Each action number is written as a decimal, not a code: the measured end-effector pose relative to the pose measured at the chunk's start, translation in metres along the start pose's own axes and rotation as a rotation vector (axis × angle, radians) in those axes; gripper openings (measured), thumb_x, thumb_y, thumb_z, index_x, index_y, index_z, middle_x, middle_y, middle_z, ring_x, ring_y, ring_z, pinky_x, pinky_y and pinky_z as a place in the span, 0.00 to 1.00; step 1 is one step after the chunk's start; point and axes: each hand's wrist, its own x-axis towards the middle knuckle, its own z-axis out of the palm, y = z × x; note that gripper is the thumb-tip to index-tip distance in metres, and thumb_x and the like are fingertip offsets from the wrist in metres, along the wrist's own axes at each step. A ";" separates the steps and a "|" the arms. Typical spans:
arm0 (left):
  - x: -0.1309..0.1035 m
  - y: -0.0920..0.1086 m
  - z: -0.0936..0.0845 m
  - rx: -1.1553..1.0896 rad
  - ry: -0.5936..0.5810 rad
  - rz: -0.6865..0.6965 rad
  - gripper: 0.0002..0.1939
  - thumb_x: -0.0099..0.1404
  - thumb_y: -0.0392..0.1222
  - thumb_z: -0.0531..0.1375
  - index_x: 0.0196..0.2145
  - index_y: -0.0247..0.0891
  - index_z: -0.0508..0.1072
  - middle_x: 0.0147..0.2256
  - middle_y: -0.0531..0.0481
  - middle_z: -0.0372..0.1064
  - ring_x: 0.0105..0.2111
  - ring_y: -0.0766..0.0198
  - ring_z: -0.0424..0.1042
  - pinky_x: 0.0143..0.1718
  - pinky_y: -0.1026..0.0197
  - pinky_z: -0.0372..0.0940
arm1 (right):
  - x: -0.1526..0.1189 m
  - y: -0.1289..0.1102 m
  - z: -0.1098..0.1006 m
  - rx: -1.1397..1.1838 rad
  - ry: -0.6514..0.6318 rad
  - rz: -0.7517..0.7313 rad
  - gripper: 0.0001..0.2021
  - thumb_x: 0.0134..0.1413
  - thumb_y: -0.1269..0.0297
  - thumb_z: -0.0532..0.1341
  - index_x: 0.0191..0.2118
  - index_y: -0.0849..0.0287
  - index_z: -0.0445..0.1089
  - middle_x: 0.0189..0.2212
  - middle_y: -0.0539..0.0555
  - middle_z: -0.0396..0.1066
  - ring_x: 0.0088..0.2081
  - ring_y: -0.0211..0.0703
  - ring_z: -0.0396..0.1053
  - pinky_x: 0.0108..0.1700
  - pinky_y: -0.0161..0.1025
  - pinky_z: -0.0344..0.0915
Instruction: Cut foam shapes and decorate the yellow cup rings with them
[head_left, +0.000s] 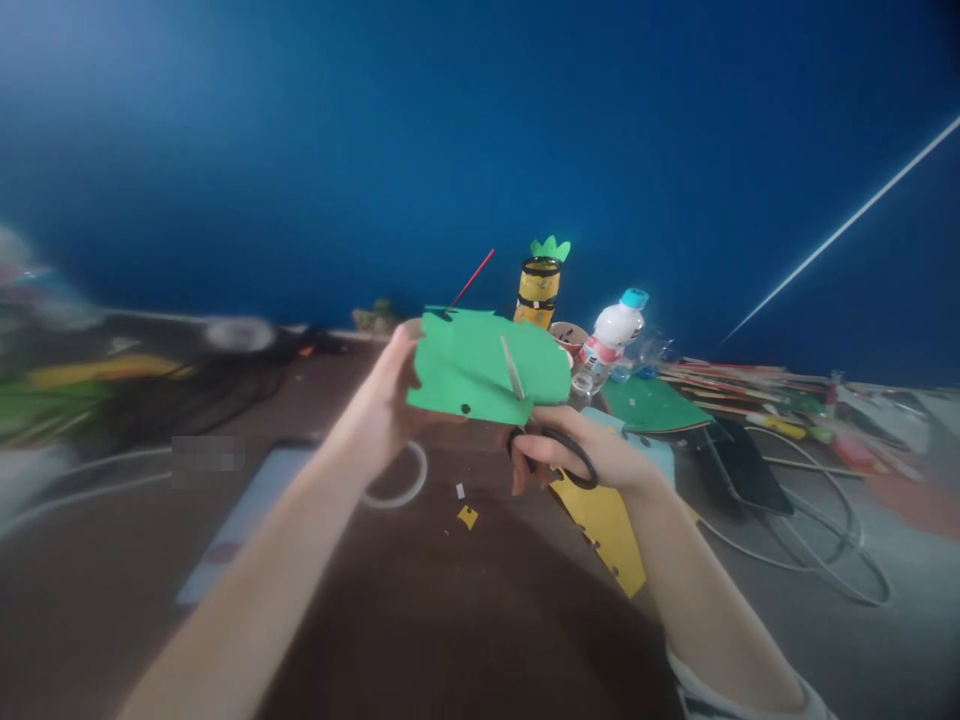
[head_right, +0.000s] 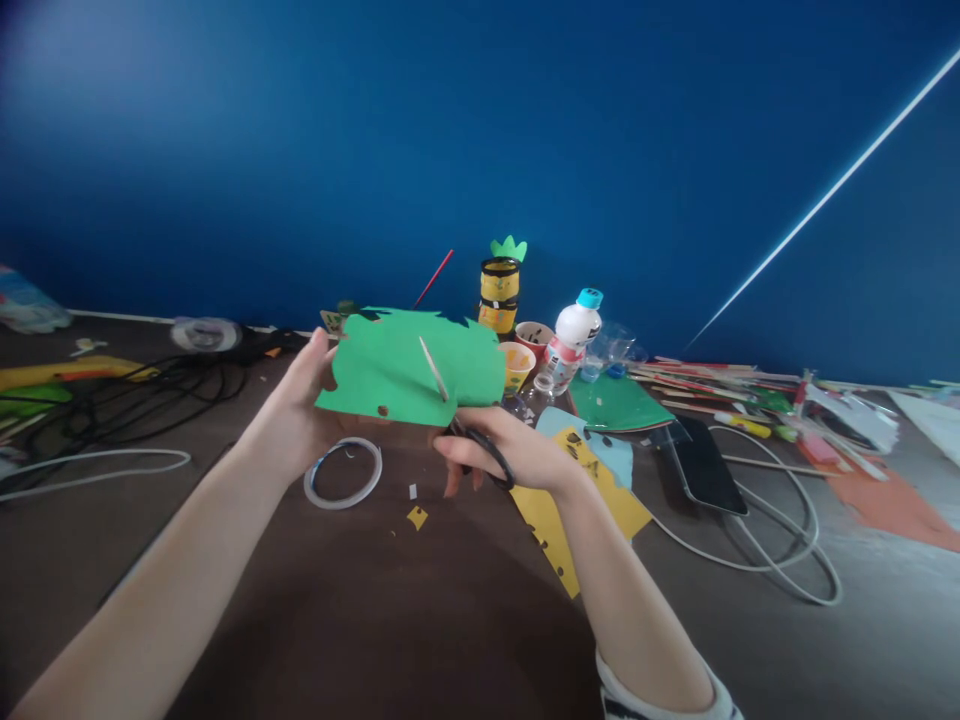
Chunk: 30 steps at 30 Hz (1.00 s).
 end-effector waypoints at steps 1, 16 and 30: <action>0.001 -0.002 0.001 -0.073 -0.039 -0.046 0.17 0.59 0.52 0.50 0.35 0.37 0.69 0.32 0.46 0.71 0.31 0.59 0.71 0.29 0.57 0.67 | 0.001 0.000 0.001 0.015 0.022 -0.016 0.15 0.57 0.55 0.51 0.36 0.63 0.62 0.22 0.53 0.71 0.22 0.34 0.66 0.23 0.30 0.64; -0.026 -0.005 0.025 0.256 -0.239 0.078 0.11 0.60 0.43 0.55 0.38 0.37 0.68 0.40 0.48 0.70 0.41 0.63 0.69 0.44 0.59 0.62 | 0.009 -0.010 0.023 -0.144 0.228 -0.121 0.10 0.56 0.58 0.54 0.32 0.61 0.61 0.24 0.52 0.68 0.25 0.36 0.67 0.27 0.32 0.63; -0.024 -0.002 0.024 0.325 -0.258 0.140 0.08 0.60 0.41 0.54 0.35 0.36 0.69 0.35 0.50 0.71 0.42 0.63 0.67 0.46 0.60 0.60 | 0.005 -0.007 0.018 -0.055 0.139 -0.062 0.11 0.57 0.58 0.51 0.33 0.61 0.61 0.21 0.51 0.69 0.20 0.33 0.64 0.22 0.30 0.61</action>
